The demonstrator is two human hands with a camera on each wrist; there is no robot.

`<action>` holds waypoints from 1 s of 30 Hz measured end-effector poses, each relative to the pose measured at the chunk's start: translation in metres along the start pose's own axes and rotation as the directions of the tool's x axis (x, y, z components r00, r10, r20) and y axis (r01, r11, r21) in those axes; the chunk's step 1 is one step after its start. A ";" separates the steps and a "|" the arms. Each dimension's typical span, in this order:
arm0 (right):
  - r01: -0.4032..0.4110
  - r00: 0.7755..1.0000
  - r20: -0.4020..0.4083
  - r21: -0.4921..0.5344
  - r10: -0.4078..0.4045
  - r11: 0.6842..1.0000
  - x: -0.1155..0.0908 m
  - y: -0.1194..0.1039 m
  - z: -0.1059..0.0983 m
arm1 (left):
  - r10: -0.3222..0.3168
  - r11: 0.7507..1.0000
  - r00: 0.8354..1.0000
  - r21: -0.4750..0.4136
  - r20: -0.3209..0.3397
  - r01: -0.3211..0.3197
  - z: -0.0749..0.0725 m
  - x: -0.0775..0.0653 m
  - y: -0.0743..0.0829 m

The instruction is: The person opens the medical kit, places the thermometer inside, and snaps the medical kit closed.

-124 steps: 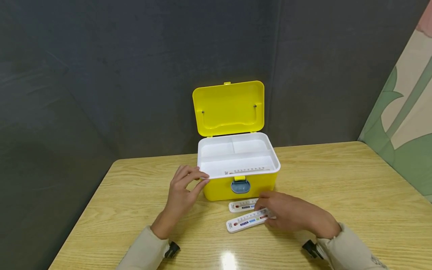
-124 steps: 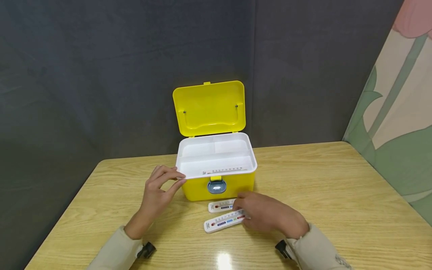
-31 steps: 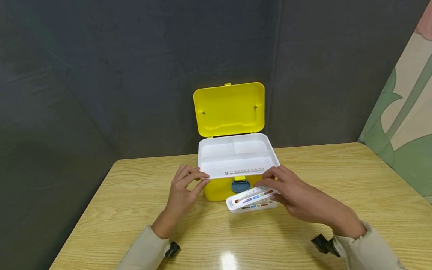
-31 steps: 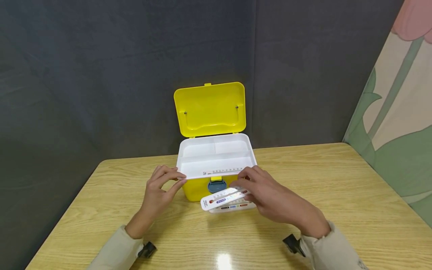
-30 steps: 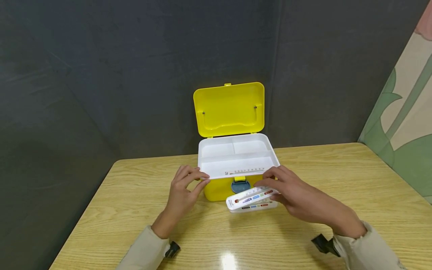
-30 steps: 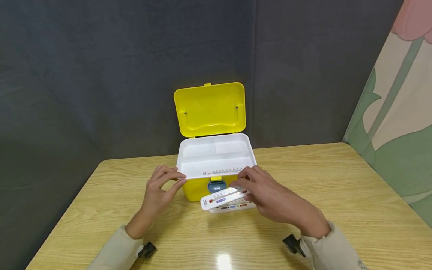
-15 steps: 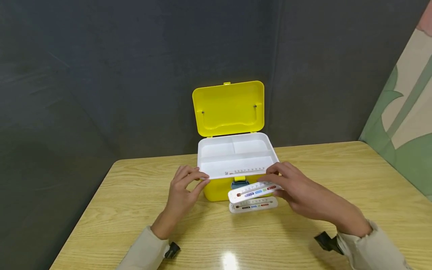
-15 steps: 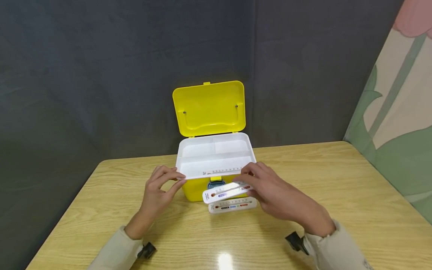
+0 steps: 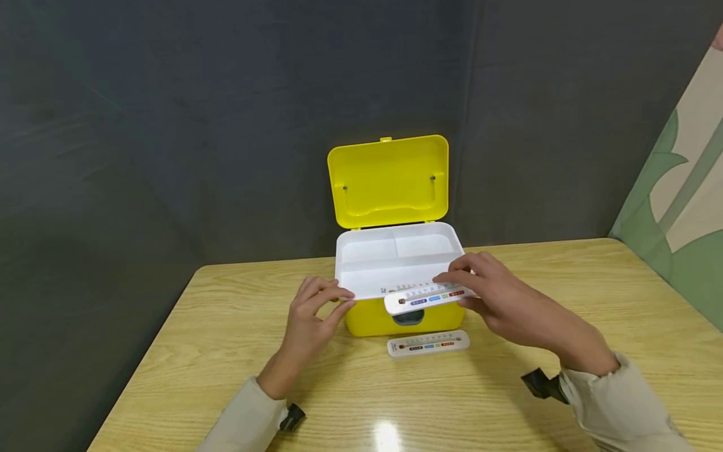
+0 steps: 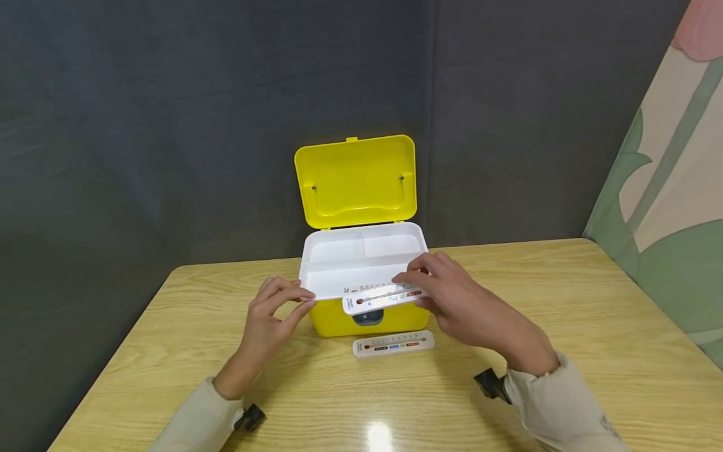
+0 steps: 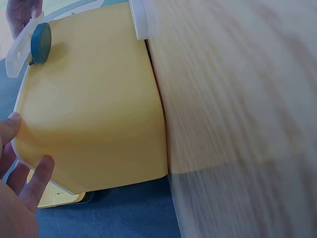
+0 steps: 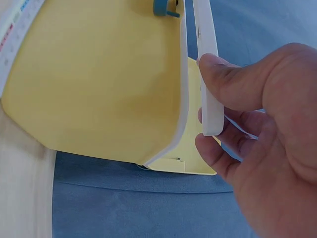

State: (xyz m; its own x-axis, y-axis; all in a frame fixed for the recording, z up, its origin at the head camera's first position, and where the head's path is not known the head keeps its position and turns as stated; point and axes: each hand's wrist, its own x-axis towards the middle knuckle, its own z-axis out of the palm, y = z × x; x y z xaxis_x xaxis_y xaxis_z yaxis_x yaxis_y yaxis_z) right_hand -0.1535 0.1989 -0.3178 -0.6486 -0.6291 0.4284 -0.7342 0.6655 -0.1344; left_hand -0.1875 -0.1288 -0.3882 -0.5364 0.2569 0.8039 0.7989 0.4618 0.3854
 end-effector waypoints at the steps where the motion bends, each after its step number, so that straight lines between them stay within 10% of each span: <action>1: 0.004 1.000 -0.007 -0.003 -0.004 1.000 0.001 0.001 0.000 | -0.003 1.000 1.000 0.000 0.000 0.003 0.000 -0.001 0.000; 12: -0.130 0.990 0.066 0.050 0.127 0.990 0.015 0.012 -0.011 | -0.011 1.000 1.000 0.001 -0.006 0.011 0.002 0.000 0.002; 30: -0.088 0.993 0.084 0.067 0.082 0.994 0.036 0.034 -0.002 | -0.008 1.000 1.000 -0.013 -0.006 0.008 -0.001 0.002 0.004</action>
State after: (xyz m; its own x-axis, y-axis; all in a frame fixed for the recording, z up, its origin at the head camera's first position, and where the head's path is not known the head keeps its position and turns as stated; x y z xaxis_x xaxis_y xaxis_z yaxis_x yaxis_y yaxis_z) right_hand -0.2014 0.1992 -0.3048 -0.7213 -0.6039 0.3392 -0.6861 0.6900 -0.2306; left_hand -0.1851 -0.1268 -0.3849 -0.5412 0.2482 0.8034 0.7981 0.4524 0.3979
